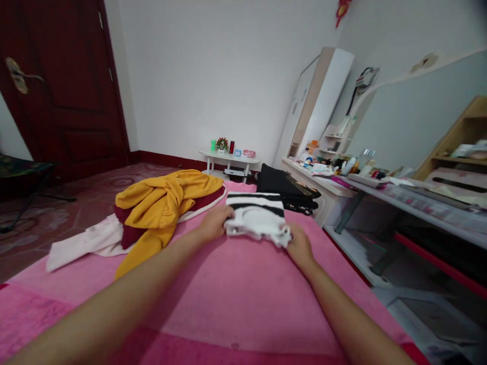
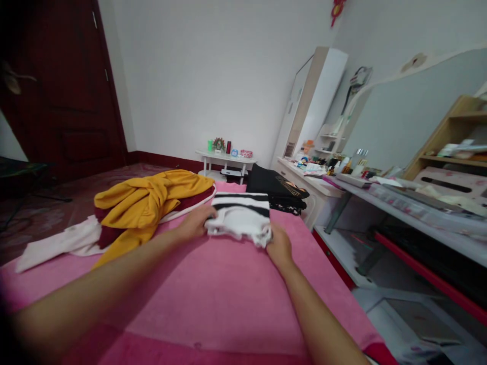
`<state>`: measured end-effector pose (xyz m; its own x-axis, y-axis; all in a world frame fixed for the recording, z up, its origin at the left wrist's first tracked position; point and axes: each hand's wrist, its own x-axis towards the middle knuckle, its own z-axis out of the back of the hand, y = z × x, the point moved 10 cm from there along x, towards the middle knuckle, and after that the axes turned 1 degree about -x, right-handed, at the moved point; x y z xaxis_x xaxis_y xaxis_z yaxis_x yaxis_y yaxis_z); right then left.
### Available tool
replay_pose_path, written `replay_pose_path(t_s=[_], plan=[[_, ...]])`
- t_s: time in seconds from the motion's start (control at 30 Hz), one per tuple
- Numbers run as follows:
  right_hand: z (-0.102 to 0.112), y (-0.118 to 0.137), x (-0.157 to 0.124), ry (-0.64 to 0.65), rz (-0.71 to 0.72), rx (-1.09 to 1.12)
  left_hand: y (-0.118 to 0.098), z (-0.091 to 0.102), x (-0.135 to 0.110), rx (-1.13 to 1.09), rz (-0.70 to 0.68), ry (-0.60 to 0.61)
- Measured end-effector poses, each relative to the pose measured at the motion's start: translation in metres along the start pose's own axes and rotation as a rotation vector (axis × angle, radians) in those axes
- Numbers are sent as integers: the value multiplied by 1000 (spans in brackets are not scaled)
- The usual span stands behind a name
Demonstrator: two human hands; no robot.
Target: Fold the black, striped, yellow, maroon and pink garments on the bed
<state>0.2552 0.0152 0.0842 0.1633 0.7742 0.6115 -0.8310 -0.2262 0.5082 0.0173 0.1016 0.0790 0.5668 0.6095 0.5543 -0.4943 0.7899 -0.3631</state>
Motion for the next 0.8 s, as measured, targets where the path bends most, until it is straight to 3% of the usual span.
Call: replay_pose_path(t_s=[0.07, 0.13, 0.3, 0.43, 0.67, 0.8], plan=[[-15, -15, -27, 23, -23, 27, 13, -21, -30, -39, 57, 12], [-20, -27, -36, 25, -58, 85, 21, -27, -45, -78, 108, -16], [-16, -44, -33, 17, -131, 225, 14, -13, -44, -80, 104, -65], [-17, -40, -35, 46, -112, 223, 0, -3, -46, 22, 108, -58], [-18, -30, -32, 26, -11, 112, -29, -16, -48, 103, -95, 38], [-23, -28, -31, 19, 83, 67, -36, -22, -48, 145, -203, 30]])
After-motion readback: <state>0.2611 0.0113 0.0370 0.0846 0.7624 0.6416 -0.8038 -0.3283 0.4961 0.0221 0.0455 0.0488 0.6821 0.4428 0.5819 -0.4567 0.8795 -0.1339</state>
